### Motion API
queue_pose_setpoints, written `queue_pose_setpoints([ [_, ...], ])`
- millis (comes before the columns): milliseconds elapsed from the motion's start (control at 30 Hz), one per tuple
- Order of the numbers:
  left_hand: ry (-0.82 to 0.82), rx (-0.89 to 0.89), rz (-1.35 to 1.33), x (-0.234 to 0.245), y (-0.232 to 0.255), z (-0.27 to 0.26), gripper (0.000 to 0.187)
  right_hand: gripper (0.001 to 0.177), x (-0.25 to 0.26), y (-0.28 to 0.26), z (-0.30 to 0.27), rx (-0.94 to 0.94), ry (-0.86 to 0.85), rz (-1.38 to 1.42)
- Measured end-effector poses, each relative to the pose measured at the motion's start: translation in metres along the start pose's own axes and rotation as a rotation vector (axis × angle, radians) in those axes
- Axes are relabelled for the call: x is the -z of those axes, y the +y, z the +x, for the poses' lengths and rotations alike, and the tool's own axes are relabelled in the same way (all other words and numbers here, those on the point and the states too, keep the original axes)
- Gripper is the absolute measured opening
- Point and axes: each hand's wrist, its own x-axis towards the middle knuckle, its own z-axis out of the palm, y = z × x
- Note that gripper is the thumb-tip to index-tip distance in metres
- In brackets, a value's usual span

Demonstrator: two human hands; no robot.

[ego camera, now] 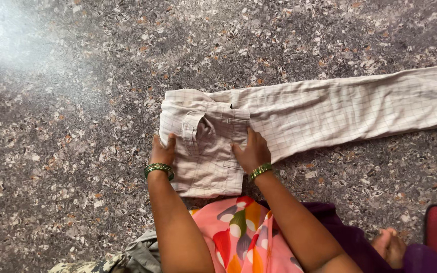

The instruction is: The person folds a pair of plaid pants by hand on the floor and then places the folded pants into a bag.

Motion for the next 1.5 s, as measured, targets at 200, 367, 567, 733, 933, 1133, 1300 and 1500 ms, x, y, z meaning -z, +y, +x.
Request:
queue_pose_setpoints([
  [200,0.012,0.003,-0.059,-0.012,-0.031,0.026,0.112,0.025,0.001,-0.016,0.048,-0.208,-0.045,0.318],
  [367,0.056,-0.1,-0.056,-0.009,-0.027,0.019,0.121,0.024,-0.018,-0.005,0.079,0.15,0.282,-0.041],
  [567,-0.033,0.076,-0.145,0.012,0.008,-0.022,0.107,0.067,-0.065,0.003,0.038,0.266,0.641,0.037],
  [733,-0.041,-0.124,-0.278,0.025,0.023,-0.038,0.077,0.063,-0.075,-0.025,0.006,0.439,0.323,-0.111],
  [933,-0.006,-0.019,-0.362,0.046,0.043,-0.068,0.05,0.062,-0.066,-0.032,0.011,0.387,0.109,-0.059],
  [1133,0.108,-0.137,-0.262,0.067,0.062,-0.105,0.042,0.057,-0.097,-0.027,0.016,0.524,0.082,0.07],
  [1300,0.195,-0.207,-0.132,0.073,0.071,-0.137,0.051,0.058,-0.132,-0.024,0.018,0.66,-0.091,0.327],
  [1500,0.2,-0.338,-0.299,0.066,0.065,-0.137,0.052,0.051,-0.124,-0.04,0.019,0.634,-0.291,0.895],
])
